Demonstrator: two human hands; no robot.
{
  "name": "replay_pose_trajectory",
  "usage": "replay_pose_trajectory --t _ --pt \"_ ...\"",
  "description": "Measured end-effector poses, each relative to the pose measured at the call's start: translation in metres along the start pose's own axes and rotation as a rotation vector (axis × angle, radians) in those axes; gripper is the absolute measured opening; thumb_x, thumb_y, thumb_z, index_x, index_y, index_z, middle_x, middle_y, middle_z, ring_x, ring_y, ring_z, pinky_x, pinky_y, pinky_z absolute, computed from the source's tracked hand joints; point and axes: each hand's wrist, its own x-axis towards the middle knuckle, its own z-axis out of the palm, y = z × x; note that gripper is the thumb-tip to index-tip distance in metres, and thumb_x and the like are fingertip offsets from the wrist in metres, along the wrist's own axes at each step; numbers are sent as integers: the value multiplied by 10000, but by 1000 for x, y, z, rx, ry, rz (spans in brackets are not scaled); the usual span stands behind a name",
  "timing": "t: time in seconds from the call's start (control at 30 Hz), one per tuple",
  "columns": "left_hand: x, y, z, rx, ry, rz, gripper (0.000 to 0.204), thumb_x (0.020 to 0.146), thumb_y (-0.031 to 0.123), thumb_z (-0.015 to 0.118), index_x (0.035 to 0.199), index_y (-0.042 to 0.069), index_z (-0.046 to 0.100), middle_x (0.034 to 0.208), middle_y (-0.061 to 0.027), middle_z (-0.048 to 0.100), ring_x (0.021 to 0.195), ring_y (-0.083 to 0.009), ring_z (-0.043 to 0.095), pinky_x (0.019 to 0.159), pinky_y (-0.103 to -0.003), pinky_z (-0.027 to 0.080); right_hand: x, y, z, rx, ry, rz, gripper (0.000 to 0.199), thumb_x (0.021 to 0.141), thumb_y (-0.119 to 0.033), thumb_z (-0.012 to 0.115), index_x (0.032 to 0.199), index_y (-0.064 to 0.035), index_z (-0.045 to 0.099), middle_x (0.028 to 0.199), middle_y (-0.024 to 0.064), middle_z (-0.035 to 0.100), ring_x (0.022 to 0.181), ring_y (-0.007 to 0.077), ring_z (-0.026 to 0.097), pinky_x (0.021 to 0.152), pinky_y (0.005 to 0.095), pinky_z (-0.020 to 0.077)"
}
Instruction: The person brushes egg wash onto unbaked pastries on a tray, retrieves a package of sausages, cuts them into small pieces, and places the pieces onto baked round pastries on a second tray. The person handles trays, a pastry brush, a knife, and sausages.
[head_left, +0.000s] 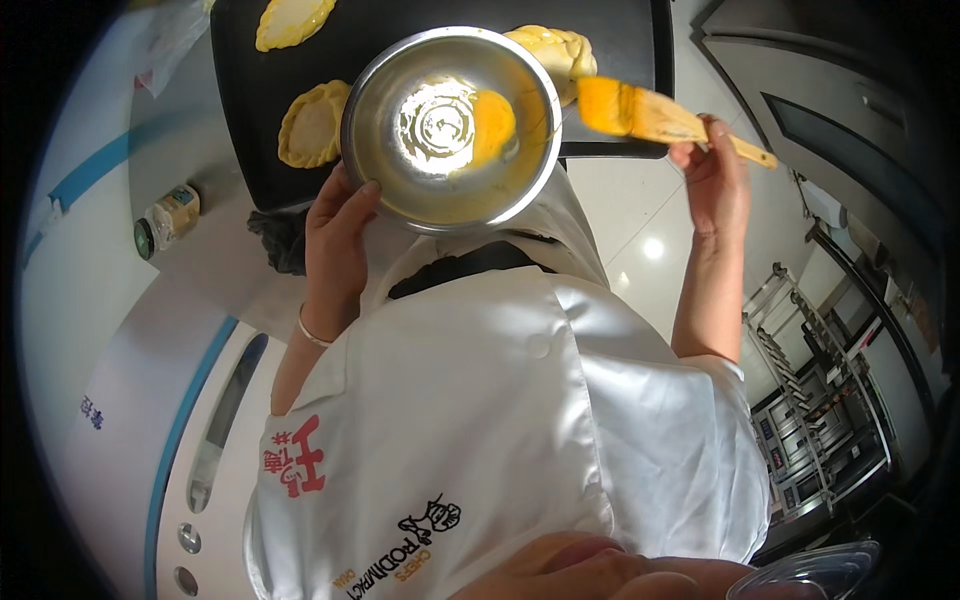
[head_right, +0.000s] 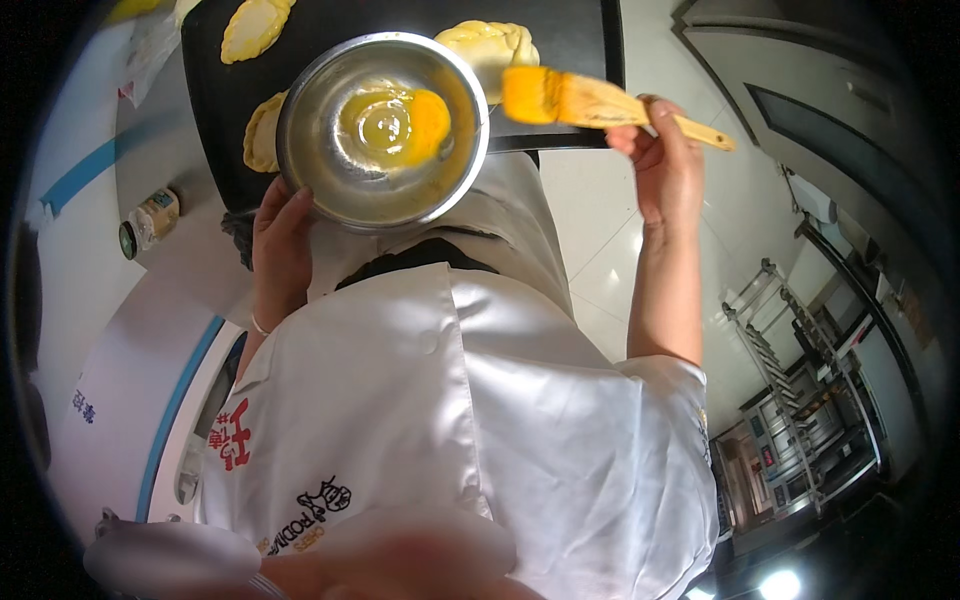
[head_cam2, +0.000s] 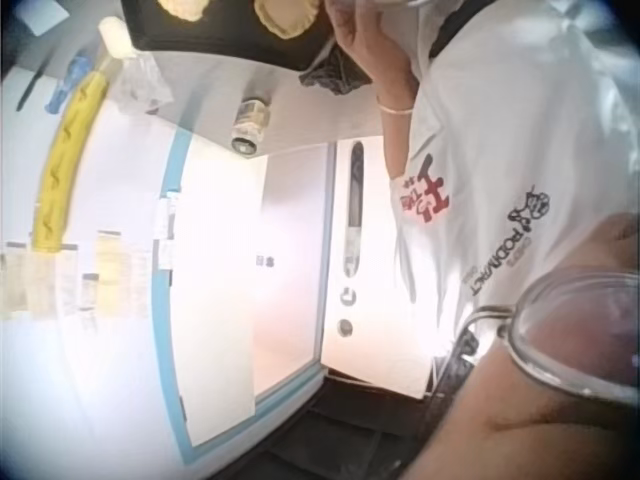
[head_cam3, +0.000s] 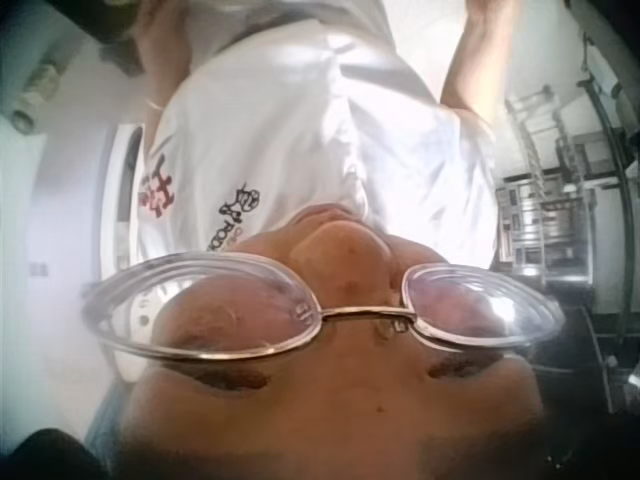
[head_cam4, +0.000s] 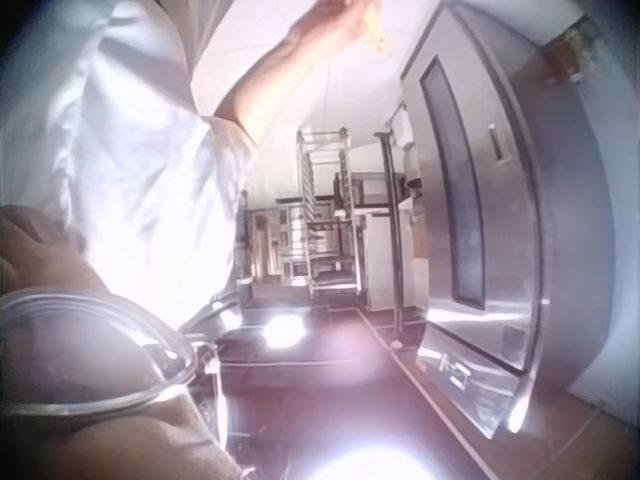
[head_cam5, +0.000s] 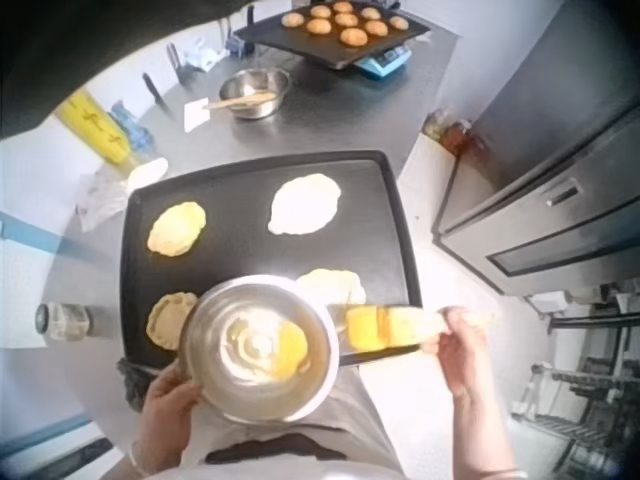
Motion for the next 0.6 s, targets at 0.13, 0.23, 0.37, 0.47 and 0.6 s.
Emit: replay_pose_trajectory --t 0.13,0.23,0.37,0.47,0.6 --pt "-2 2 -3 -7 1 16 276 898 115 610 1170 70 628 1041 2 653 942 -99 567 887 -265 409 20 0 -1 -161 -4 -109 254 923 -161 613 1060 52 598 914 163 663 749 217 686 702 303 585" --pt "-1 2 0 -51 -10 34 249 901 109 603 1144 64 632 1024 5 652 934 -96 568 878 -253 405 35 -1 -4 -278 -27 -144 263 911 -156 642 1066 55 610 934 153 663 771 213 684 723 301 579" --pt "1 -6 -6 -128 40 48 237 899 105 603 1129 55 630 1000 7 651 926 -94 567 864 -237 398 55 -7 -13 -328 -47 -244 229 902 -135 655 1043 44 638 949 131 668 767 206 682 742 301 575" --pt "3 -3 -18 -128 57 70 227 901 97 597 1121 50 628 996 4 656 929 -87 567 861 -239 403 58 -11 6 -358 -44 -377 167 875 -97 678 994 20 677 957 92 676 813 190 669 772 291 547" --pt "1 6 -23 -94 63 101 222 928 81 551 1141 51 605 1067 -48 657 994 -137 589 905 -292 425 54 1 22 -787 -255 -834 163 806 -13 708 968 -18 692 955 81 678 944 206 629 777 299 508"
